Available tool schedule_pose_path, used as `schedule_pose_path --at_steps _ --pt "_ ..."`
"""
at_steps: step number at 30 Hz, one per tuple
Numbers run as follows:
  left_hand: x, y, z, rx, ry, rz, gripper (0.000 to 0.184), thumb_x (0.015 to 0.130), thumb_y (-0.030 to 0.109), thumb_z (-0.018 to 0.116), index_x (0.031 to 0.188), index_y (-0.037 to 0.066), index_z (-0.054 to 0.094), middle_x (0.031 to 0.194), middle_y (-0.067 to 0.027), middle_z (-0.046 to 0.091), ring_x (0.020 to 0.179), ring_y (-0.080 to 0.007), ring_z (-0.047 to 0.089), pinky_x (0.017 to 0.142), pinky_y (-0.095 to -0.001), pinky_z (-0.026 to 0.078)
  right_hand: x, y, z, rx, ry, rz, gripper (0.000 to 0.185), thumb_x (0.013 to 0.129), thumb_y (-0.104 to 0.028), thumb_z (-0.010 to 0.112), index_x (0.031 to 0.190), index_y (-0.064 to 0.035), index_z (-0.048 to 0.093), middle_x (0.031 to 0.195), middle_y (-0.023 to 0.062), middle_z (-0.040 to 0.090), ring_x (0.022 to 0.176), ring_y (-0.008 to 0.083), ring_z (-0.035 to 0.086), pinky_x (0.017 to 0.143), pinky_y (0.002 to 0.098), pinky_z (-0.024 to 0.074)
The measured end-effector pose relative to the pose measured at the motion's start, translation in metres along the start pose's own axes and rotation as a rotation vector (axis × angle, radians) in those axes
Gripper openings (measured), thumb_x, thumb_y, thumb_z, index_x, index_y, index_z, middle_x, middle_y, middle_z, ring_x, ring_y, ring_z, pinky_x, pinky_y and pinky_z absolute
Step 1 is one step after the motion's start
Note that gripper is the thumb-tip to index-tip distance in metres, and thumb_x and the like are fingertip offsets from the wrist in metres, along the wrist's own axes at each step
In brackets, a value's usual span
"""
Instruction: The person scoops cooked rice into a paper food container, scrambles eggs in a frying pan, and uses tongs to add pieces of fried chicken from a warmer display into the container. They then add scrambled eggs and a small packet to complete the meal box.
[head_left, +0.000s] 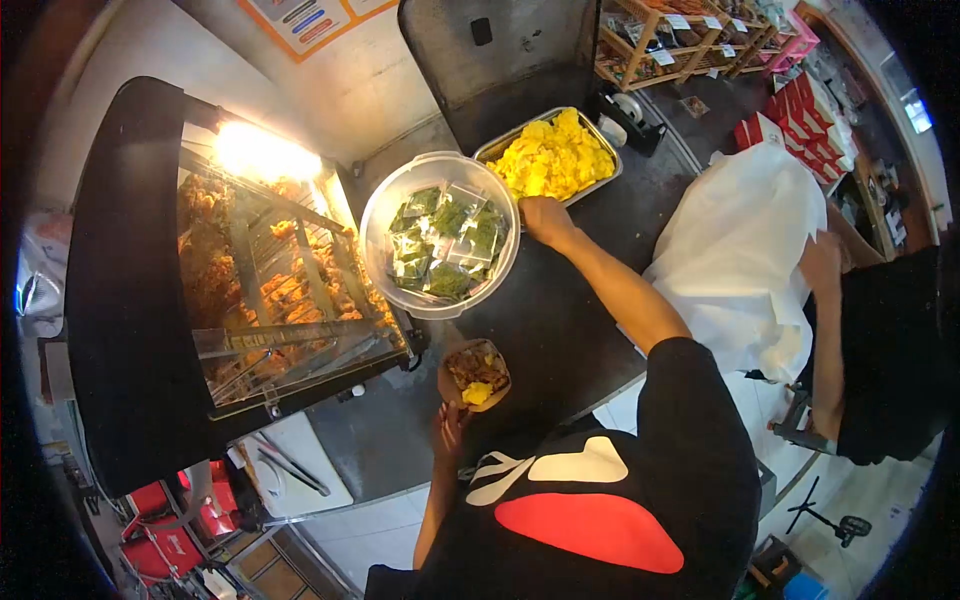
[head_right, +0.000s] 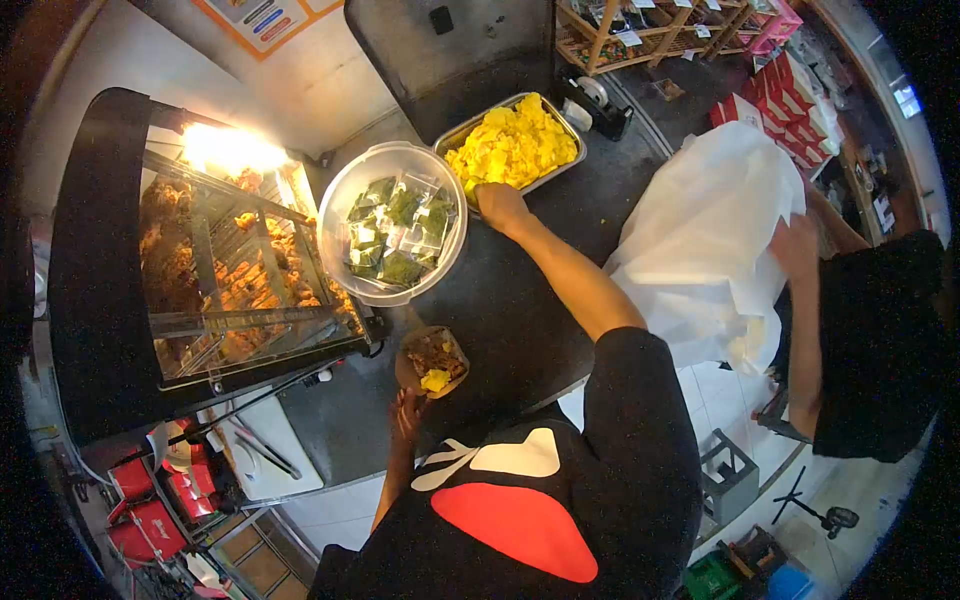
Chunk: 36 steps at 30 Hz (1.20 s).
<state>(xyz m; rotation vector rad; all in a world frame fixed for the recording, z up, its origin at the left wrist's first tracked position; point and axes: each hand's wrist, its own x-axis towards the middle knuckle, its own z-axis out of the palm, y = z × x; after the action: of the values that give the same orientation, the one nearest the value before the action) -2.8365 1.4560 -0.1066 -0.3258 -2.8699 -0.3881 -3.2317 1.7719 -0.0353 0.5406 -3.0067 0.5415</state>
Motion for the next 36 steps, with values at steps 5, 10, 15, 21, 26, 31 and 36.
schedule_pose_path --at_steps 5,10,15,21,26,31,36 --pt "0.017 0.010 -0.035 0.333 -0.079 0.176 0.049 0.084 0.025 0.067 0.121 -0.002 0.049 0.107 -0.0119 0.062 0.095 -0.0213 0.061 0.082 -0.0276 0.051 -0.008 0.031 -0.003 0.554 0.211 0.337 0.018 0.076 -0.020 0.064 0.077 -0.0024 0.063 0.067 0.0155 0.061 0.062 0.0286 0.061 0.054 0.0381 0.0463" --pt "0.018 0.009 -0.023 -0.319 -0.007 -0.145 0.029 0.087 0.017 0.063 0.107 -0.002 0.054 0.103 -0.0120 0.061 0.088 -0.0220 0.061 0.078 -0.0284 0.052 -0.017 0.041 -0.020 1.223 0.198 0.662 0.018 0.082 -0.015 0.065 0.072 -0.0014 0.062 0.054 0.0025 0.052 0.045 0.0092 0.046 0.040 0.0243 0.0342" --pt "0.041 0.030 -0.054 -0.635 -0.029 -0.219 0.022 0.082 0.010 0.067 0.098 0.001 0.054 0.093 -0.0166 0.060 0.082 -0.0267 0.061 0.067 -0.0326 0.051 -0.015 0.041 -0.008 0.527 0.486 0.297 0.014 0.079 -0.013 0.065 0.076 0.0004 0.060 0.060 0.0119 0.057 0.052 0.0220 0.057 0.047 0.0351 0.0437" --pt "0.027 0.009 -0.033 -0.037 0.053 0.120 0.039 0.078 0.021 0.073 0.105 0.001 0.053 0.094 -0.0198 0.057 0.081 -0.0308 0.060 0.069 -0.0345 0.051 0.001 0.010 -0.002 -0.064 0.096 0.078 0.016 0.082 -0.014 0.047 0.084 -0.0040 0.060 0.082 0.0170 0.064 0.078 0.0353 0.063 0.067 0.0442 0.0499" --pt "0.013 -0.003 -0.010 0.045 0.133 0.172 0.052 0.078 0.030 0.072 0.115 0.001 0.050 0.095 -0.0198 0.060 0.081 -0.0322 0.061 0.066 -0.0371 0.052 -0.010 0.008 -0.005 0.041 -0.010 -0.013 0.014 0.077 -0.016 0.055 0.081 -0.0046 0.062 0.076 0.0192 0.063 0.077 0.0357 0.062 0.069 0.0458 0.0480" --pt "0.015 0.006 -0.020 0.156 0.094 0.182 0.048 0.078 0.026 0.072 0.113 0.001 0.050 0.095 -0.0205 0.060 0.082 -0.0323 0.061 0.066 -0.0353 0.052 -0.001 0.032 -0.016 0.326 -0.041 0.106 0.018 0.074 -0.022 0.067 0.072 -0.0045 0.064 0.068 0.0133 0.063 0.062 0.0284 0.061 0.060 0.0395 0.0475" --pt "0.024 -0.003 -0.017 -0.181 -0.117 0.012 0.040 0.079 0.020 0.072 0.108 0.000 0.052 0.088 -0.0187 0.059 0.075 -0.0307 0.060 0.060 -0.0367 0.050 0.011 0.046 -0.009 0.819 -0.128 0.450 0.021 0.077 -0.022 0.071 0.070 -0.0031 0.063 0.057 0.0052 0.060 0.044 0.0129 0.053 0.044 0.0281 0.0419"
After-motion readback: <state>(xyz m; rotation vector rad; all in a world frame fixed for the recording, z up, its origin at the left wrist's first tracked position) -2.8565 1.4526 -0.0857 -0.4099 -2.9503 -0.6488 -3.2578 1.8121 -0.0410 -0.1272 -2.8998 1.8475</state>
